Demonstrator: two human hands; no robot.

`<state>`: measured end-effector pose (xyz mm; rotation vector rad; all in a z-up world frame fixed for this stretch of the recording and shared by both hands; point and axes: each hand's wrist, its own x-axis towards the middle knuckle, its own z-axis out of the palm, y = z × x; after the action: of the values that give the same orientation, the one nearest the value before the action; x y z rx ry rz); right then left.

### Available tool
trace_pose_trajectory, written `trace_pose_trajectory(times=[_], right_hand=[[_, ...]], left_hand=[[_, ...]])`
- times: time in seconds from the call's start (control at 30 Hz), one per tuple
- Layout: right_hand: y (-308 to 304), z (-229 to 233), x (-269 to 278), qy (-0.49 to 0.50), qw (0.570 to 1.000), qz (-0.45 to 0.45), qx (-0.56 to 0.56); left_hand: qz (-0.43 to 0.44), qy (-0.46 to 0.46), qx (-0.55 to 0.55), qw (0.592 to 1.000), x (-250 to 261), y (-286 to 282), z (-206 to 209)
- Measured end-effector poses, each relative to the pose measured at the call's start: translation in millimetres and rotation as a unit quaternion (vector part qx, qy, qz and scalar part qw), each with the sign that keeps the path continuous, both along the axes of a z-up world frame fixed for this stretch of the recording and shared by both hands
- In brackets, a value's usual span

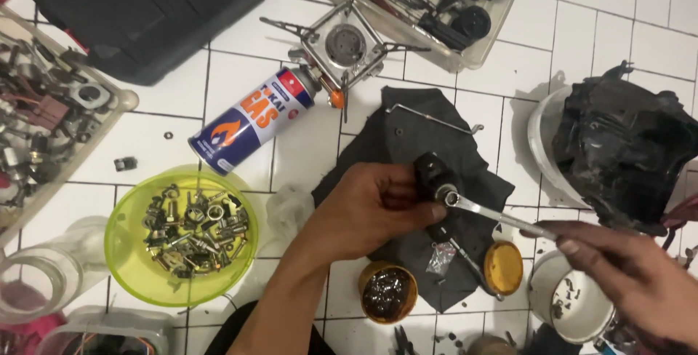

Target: The recorder is repairing or assembling mechanical components, possibly from a motorcycle, using various hand tools.

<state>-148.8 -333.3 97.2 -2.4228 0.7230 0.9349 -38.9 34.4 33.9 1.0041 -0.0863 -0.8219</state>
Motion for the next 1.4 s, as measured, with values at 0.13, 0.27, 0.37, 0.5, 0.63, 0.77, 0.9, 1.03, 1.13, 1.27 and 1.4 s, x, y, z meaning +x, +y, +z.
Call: trace_pose_trajectory(times=[0.13, 0.27, 0.37, 0.5, 0.63, 0.77, 0.9, 1.03, 1.13, 1.27, 1.4], right_hand=[[-27.6, 0.2, 3.2, -0.057, 0.988, 0.121, 0.075], [-20.5, 8.7, 14.6, -0.075, 0.979, 0.181, 0.061], [24.6, 25.9, 31.6, -0.011, 0.988, 0.151, -0.035], [36.5, 16.2, 16.4, 0.006, 0.975, 0.181, 0.132], [1.3, -34.7, -34.3, -0.352, 0.776, -0.223, 0.473], [100.2, -23.1, 20.6, -0.505, 0.620, -0.311, 0.513], [121.6, -42.5, 34.0, -0.590, 0.672, -0.156, 0.419], [137.3, -44.8, 31.9, -0.601, 0.709, -0.115, 0.351], [122.7, -57.2, 20.0, -0.634, 0.727, 0.018, 0.263], [142.3, -31.1, 24.5, -0.597, 0.779, 0.169, 0.086], [150.9, -25.9, 22.0, -0.620, 0.756, 0.207, 0.032]], left_hand=[[-0.024, 0.000, 0.014, 1.000, 0.1, -2.1, 3.4], [0.006, 0.013, -0.006, 1.000, -7.3, -12.4, -6.3], [0.043, 0.013, -0.024, 0.999, -9.3, -19.0, -6.2], [0.087, 0.007, -0.052, 0.995, -8.9, -23.3, -2.2], [0.091, 0.012, -0.073, 0.993, -11.2, -24.9, -1.9], [0.074, 0.004, -0.068, 0.995, -24.2, -38.0, -17.9], [0.068, -0.001, -0.084, 0.994, -20.3, -35.2, -8.0], [0.062, 0.038, -0.112, 0.991, -18.3, -31.0, 0.7], [0.058, 0.034, -0.116, 0.991, -17.2, -31.7, -0.8], [0.060, 0.020, -0.105, 0.992, -16.5, -33.3, -9.9], [0.063, 0.024, -0.093, 0.993, -16.1, -34.4, -12.6]])
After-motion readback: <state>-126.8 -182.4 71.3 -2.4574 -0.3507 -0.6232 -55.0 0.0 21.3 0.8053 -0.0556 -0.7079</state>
